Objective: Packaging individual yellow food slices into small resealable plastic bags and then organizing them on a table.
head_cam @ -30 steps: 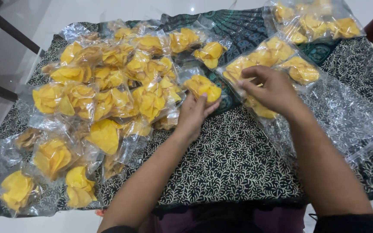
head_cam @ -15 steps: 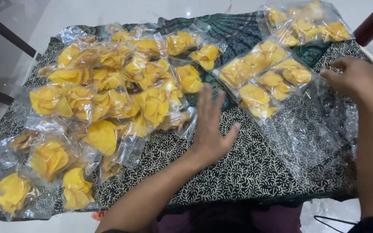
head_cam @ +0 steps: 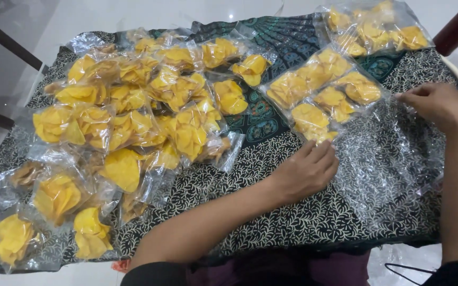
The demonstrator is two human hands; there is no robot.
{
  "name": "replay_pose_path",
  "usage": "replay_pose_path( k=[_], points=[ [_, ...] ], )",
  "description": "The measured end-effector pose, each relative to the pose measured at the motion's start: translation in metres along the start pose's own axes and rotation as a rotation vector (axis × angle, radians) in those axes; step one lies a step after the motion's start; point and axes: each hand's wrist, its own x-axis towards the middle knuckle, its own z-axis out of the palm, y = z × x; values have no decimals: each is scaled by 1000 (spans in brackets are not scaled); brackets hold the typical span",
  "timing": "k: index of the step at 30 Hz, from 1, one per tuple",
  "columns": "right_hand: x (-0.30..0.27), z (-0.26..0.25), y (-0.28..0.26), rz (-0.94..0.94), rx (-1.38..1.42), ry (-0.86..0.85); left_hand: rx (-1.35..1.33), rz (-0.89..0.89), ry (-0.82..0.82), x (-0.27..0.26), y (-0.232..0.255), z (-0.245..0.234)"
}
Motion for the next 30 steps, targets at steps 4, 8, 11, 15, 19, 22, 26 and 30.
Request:
replay_pose_path(
  k=[4,8,11,15,19,22,26,30],
  points=[
    [6,-2,2,44,-10,-100,75,40,60,8,-1,11],
    [0,-6,8,30,26,-129,-10,4,128,2,-3,23],
    [18,-3,19,55,28,-167,-27,-4,80,-2,-5,25],
    [43,4,39,47,80,-162,-30,3,168,1,-4,18],
    [63,8,55,-10,142,-156,-9,24,287,3,-3,15],
    [75,11,65,7,260,-169,-6,35,286,2,-3,18],
    [53,6,48,19,214,-170,-56,40,298,1,-2,18],
    [43,-1,45,36,155,-150,-58,39,246,-3,-1,10]
  ],
)
